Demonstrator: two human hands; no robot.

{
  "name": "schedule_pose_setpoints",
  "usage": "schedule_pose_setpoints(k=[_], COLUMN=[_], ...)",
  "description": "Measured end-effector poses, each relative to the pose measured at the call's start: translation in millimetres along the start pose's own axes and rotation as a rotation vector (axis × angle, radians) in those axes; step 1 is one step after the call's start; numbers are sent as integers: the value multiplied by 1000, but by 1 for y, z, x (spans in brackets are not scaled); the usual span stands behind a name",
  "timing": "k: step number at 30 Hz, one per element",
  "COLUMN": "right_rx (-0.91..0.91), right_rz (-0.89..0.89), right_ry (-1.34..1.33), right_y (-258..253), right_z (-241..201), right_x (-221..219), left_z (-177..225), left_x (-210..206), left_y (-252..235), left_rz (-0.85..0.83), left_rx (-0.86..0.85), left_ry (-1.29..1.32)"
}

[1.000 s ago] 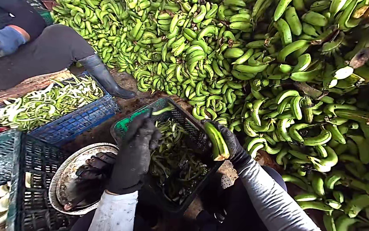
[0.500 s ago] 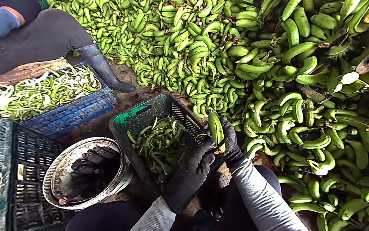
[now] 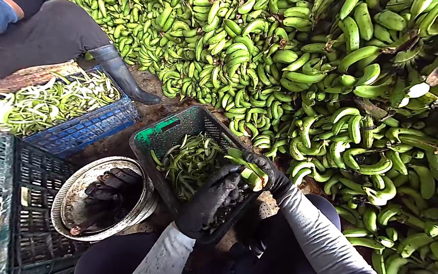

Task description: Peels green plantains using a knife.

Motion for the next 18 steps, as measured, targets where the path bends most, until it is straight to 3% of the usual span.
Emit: schedule_pose_setpoints(k=[4, 8, 10, 13, 18], right_rx=[-68, 90, 201, 311, 502], right_rz=[-147, -47, 34, 193, 366], right_ry=[-2, -136, -267, -349, -132], right_y=[10, 14, 7, -3, -3], right_z=[-5, -17, -21, -21, -27], right_x=[5, 38, 47, 37, 22], left_z=[27, 75, 75, 40, 12], left_x=[44, 102, 85, 28, -21], left_y=[9, 32, 31, 12, 0], left_rz=[222, 488, 478, 279, 142], left_rx=[-159, -419, -456, -465, -464], left_ry=[-51, 13, -92, -405, -650])
Point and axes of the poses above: each hand's wrist, its own y-axis away from the middle knuckle, its own x-axis out of the back of the hand, z = x × y, the point moved 8 cm from there along -y, towards the middle knuckle, and after that the axes turned 1 degree about y, right-handed, at the moved point
